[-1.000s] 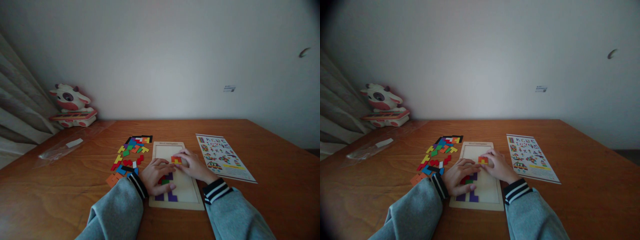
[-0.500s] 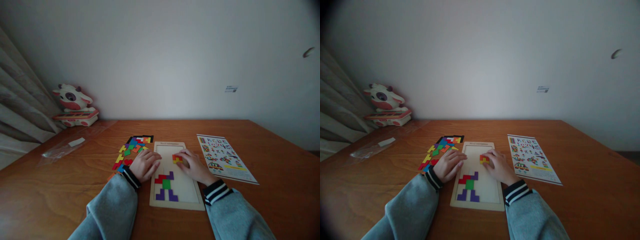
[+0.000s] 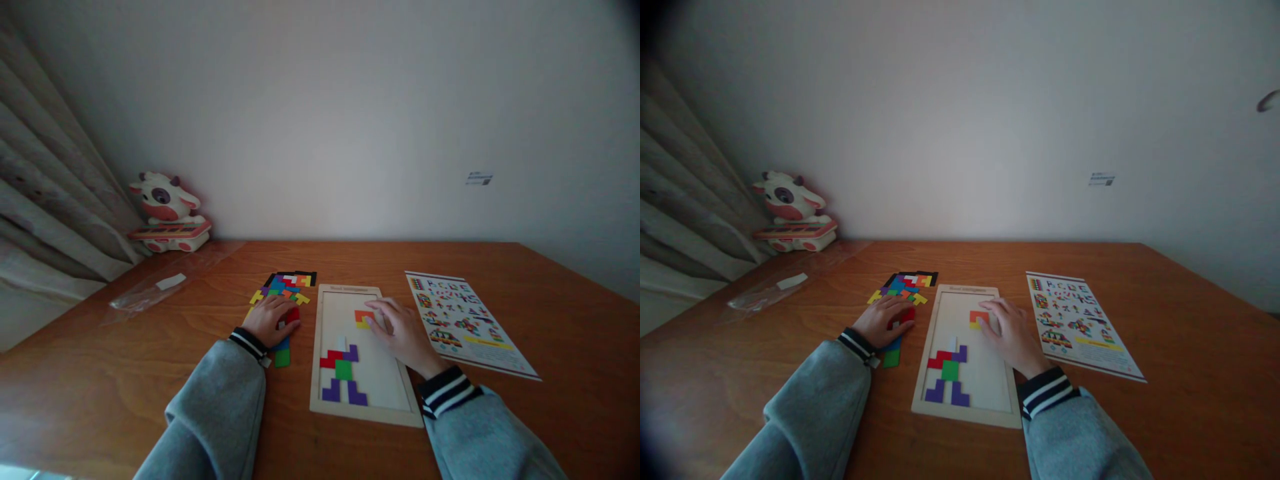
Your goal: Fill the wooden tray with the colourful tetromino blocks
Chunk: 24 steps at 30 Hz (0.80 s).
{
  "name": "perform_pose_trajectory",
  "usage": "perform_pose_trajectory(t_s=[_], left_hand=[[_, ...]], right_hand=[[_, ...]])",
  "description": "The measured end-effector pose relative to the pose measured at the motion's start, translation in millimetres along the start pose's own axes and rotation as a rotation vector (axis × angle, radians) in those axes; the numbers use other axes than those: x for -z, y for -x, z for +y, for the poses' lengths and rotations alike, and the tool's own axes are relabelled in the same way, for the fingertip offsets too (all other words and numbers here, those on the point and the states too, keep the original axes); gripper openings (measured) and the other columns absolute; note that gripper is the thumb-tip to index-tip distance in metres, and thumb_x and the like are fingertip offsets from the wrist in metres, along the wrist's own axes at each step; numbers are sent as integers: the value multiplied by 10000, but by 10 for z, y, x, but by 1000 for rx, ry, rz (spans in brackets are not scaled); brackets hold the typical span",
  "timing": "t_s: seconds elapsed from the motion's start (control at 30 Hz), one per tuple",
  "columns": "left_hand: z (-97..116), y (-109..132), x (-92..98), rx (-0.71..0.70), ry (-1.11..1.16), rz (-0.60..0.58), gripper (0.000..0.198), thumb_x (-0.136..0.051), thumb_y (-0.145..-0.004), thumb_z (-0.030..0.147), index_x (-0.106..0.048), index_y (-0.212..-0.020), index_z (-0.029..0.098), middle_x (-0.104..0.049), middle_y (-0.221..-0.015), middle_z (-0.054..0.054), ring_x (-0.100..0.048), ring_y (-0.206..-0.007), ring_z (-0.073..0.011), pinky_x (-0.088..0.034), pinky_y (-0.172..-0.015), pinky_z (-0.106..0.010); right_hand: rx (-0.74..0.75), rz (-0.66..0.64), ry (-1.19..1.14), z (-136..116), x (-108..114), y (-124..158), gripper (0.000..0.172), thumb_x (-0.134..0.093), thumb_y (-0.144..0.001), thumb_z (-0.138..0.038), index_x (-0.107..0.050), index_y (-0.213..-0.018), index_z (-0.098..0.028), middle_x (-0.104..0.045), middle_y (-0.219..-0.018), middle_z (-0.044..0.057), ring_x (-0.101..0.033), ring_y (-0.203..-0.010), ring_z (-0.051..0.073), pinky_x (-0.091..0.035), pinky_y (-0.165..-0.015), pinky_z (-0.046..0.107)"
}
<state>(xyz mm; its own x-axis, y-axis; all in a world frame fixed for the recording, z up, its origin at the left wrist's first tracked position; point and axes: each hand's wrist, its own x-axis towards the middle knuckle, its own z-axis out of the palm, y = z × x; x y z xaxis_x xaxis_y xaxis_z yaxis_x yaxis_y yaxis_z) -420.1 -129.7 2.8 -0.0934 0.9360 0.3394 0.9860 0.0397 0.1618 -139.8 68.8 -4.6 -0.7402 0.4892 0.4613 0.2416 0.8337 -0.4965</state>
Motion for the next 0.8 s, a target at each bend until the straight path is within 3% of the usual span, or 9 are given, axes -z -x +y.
perform_pose_trajectory(t_s=[0.17, 0.33, 0.5, 0.8], left_hand=[[58, -15, -45, 14, -10, 35, 359, -564, -906, 441, -649, -1165, 206, -654, -1237, -98, -565, -1175, -281, -451, -1013, -489], [84, -13, -127, 100, -43, 52, 453, -503, -941, 461, -563, -1310, 206, -522, -1423, -109, -428, -1348, -299, -375, -1094, -527], [85, -8, -160, 162, -56, 13, 443, -514, -928, 470, -602, -1256, 187, -546, -1396, -127, -484, -1296, -303, -375, -1087, -530], [130, -31, -72, 126, -19, 22, 327, -557, -911, 400, -657, -1157, 210, -634, -1286, -80, -569, -1138, -276, -450, -993, -479]], right_hand=[[-7, 0, -8, -22, -30, 9, 245, -535, -911, -316, -614, -1137, -260, -664, -1125, 71, -607, -1070, 254, -454, -935, 435], [-11, -6, -6, -31, -43, 24, 244, -528, -910, -321, -620, -1130, -269, -666, -1118, 62, -606, -1070, 254, -438, -942, 442], [-17, -27, -15, -50, -47, 34, 235, -508, -922, -317, -606, -1130, -272, -658, -1127, 61, -594, -1083, 256, -426, -939, 452], [-15, -37, -18, -38, -63, 35, 231, -506, -931, -331, -606, -1128, -263, -657, -1129, 69, -591, -1084, 258, -422, -949, 445]])
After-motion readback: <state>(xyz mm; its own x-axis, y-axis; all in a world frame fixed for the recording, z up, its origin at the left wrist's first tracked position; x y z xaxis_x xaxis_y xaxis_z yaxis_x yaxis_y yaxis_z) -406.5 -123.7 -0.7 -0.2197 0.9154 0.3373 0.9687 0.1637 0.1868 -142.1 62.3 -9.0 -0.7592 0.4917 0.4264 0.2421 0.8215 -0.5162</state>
